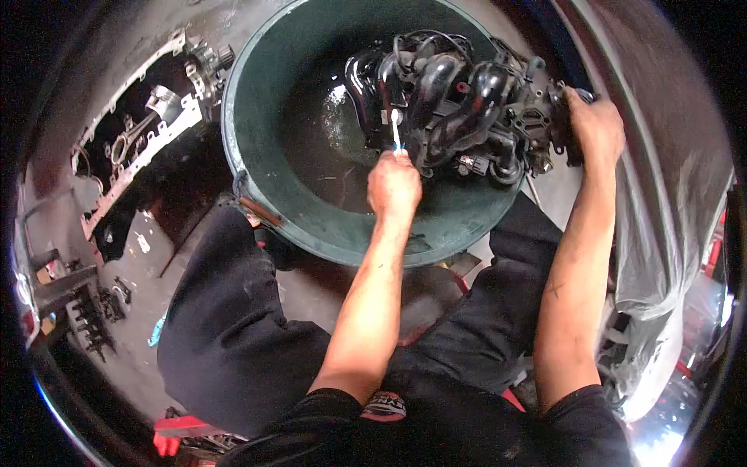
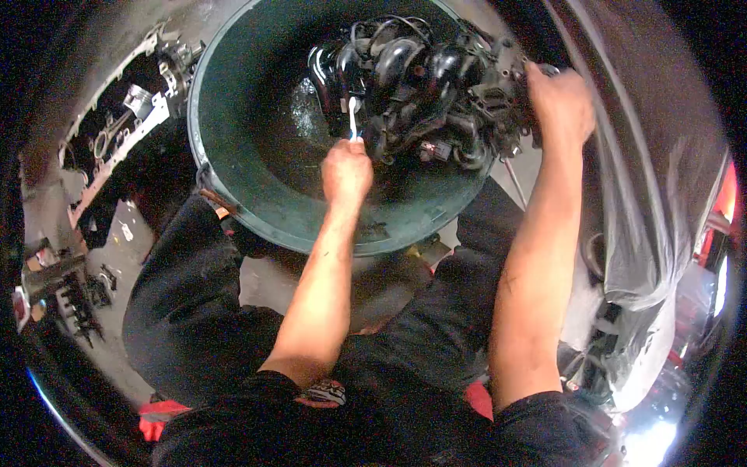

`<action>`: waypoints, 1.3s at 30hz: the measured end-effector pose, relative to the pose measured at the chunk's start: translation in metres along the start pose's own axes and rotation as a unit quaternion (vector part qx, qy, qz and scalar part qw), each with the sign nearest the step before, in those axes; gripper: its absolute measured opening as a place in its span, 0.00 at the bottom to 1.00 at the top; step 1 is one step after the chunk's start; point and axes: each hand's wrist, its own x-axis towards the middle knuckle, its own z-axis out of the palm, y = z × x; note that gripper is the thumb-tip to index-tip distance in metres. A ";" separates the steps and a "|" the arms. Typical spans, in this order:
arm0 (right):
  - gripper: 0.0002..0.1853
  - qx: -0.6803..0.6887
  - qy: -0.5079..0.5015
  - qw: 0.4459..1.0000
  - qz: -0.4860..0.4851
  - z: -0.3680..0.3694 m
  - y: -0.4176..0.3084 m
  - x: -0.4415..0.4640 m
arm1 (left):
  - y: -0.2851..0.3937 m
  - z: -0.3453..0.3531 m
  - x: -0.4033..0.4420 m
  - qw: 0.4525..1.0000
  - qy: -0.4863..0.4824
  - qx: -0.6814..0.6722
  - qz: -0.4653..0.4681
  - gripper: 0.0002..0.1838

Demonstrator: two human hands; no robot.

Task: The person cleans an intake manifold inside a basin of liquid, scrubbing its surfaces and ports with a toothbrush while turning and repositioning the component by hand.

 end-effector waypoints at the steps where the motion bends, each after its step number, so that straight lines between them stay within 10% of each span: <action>1: 0.35 0.006 -0.012 1.000 0.006 0.000 0.001 0.001 | 0.005 -0.012 -0.002 0.999 -0.007 0.038 0.000 0.18; 14: 0.23 0.150 0.017 0.988 -0.014 -0.017 0.012 -0.015 | 0.014 -0.077 0.115 0.836 -0.174 0.486 0.187 0.24; 17: 0.21 0.192 -0.020 0.981 -0.017 -0.017 0.018 -0.012 | 0.035 -0.114 0.081 0.804 -0.124 0.578 0.062 0.19; 23: 0.20 0.186 -0.009 0.982 -0.012 -0.022 0.015 -0.021 | -0.143 -0.031 0.131 0.858 -0.153 0.491 0.015 0.19; 29: 0.18 0.235 -0.032 0.970 -0.051 -0.015 0.025 -0.012 | -0.077 -0.002 0.064 0.667 -0.410 0.611 0.115 0.19; 34: 0.17 0.252 0.014 0.966 -0.054 -0.004 0.024 -0.013 | -0.036 -0.074 0.044 0.868 -0.113 0.460 0.152 0.19; 39: 0.17 0.268 -0.038 0.961 -0.052 -0.013 0.027 -0.010 | 0.040 -0.077 0.022 0.857 -0.042 0.473 0.202 0.15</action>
